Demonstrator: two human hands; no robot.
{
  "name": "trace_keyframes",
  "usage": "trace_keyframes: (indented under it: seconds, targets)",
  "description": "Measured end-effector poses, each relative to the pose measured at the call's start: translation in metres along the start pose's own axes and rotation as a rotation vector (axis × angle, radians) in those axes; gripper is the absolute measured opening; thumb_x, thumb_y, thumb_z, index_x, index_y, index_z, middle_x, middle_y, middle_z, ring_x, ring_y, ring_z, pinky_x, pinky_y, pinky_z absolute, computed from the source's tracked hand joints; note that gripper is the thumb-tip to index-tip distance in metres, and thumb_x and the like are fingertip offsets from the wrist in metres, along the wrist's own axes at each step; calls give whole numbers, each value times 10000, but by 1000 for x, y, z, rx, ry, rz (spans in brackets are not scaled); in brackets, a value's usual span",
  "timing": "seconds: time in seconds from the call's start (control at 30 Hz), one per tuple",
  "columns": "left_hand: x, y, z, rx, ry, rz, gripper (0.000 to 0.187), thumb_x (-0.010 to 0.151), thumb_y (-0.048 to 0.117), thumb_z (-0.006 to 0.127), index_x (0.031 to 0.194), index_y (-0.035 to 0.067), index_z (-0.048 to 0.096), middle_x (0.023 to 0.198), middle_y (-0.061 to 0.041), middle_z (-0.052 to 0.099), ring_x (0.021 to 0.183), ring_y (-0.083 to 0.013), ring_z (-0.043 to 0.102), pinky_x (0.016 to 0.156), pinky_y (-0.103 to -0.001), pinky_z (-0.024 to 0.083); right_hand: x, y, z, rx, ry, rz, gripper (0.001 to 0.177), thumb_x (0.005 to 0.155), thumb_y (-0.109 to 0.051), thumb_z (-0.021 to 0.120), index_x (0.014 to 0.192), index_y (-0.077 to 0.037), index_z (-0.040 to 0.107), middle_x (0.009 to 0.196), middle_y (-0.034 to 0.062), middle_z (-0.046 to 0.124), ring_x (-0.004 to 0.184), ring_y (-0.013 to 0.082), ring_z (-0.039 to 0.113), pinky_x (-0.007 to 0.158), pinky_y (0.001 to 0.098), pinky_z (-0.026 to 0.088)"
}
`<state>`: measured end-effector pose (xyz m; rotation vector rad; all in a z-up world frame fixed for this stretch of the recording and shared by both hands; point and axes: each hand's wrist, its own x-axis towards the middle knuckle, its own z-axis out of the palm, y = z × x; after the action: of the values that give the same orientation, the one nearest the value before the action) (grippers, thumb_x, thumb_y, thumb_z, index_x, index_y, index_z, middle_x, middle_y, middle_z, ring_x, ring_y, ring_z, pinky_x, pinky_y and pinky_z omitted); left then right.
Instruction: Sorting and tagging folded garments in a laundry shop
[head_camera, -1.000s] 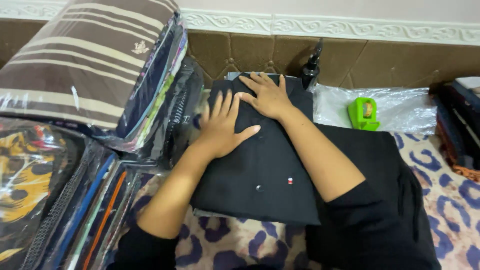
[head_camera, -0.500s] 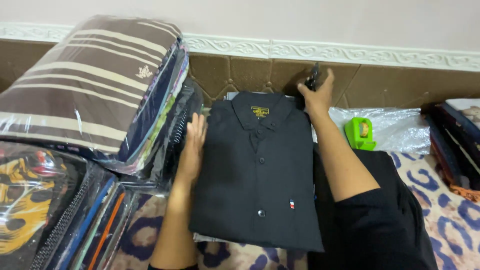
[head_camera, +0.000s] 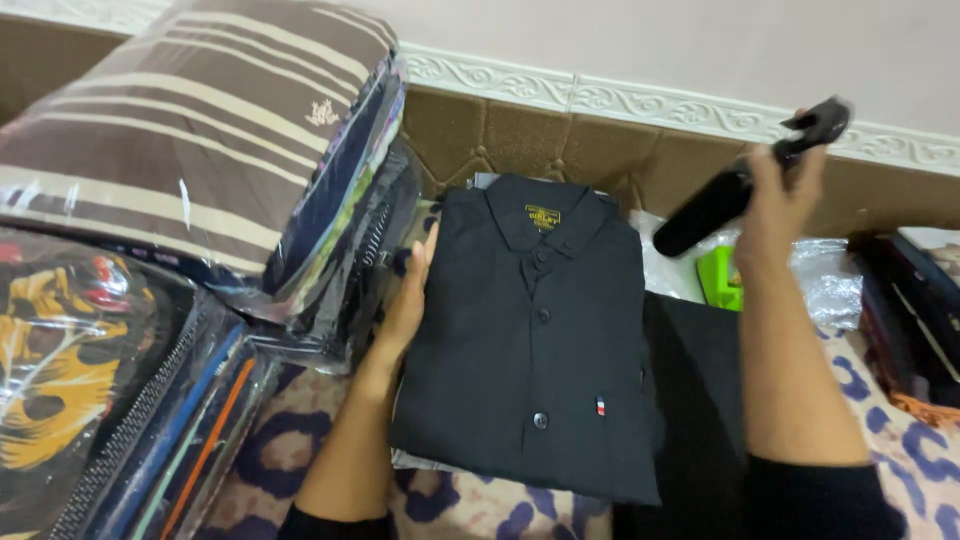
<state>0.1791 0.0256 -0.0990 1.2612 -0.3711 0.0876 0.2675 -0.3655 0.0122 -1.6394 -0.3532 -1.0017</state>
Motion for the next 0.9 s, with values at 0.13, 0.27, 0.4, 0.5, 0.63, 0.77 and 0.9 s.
trace_keyframes:
  seconds: [0.13,0.27,0.4,0.5,0.63,0.77,0.9]
  targets:
    - [-2,-2,-1,9,-1,39,818,1028,593,182,1602,12,158,1696,-145,179,1562,-236,197,1263,-350,107,-33,-87,-40,75,-208,476,433,1043,-183,564,1476,-173,550,1114,-19,567,986,79,506,932,234,420]
    - [-1,0,0,-27,19,31,773,1044,552,171,1592,10,220,1685,-132,235,1556,-221,234,1251,-320,138,-102,-139,-65,376,-619,783,499,918,-323,669,1292,-11,562,882,210,704,615,281,665,533,361,557]
    - [-6,12,7,-148,2,-1,800,1023,571,218,1608,26,209,1644,-139,348,1476,-211,396,1209,-311,282,-149,-161,-72,253,-770,797,544,815,-256,681,1261,54,665,1119,244,765,747,290,718,573,408,621]
    - [-6,12,7,-47,10,31,773,1045,544,178,1594,1,214,1687,-144,228,1560,-231,220,1248,-324,129,-161,-159,-76,5,-880,743,406,821,-225,716,1127,23,816,814,108,804,766,197,700,787,319,512]
    - [-7,13,5,27,79,-18,782,1024,560,162,1584,22,254,1690,-136,229,1562,-223,220,1244,-323,135,-145,-148,-73,-124,-760,733,350,849,-202,696,1094,26,796,915,122,802,842,201,699,847,320,518]
    - [-7,16,9,-42,41,43,777,1041,540,181,1577,-17,255,1685,-133,241,1560,-222,228,1252,-325,145,-107,-114,-58,-334,-483,553,349,950,-201,665,1224,15,669,990,111,677,852,190,575,830,298,449]
    - [-9,32,17,109,110,-79,657,1081,561,143,1615,212,299,1679,-128,250,1566,-271,178,1291,-420,94,-59,-39,-23,-268,-327,245,400,1087,-198,683,1419,-13,556,1235,234,639,1197,367,606,997,524,484]
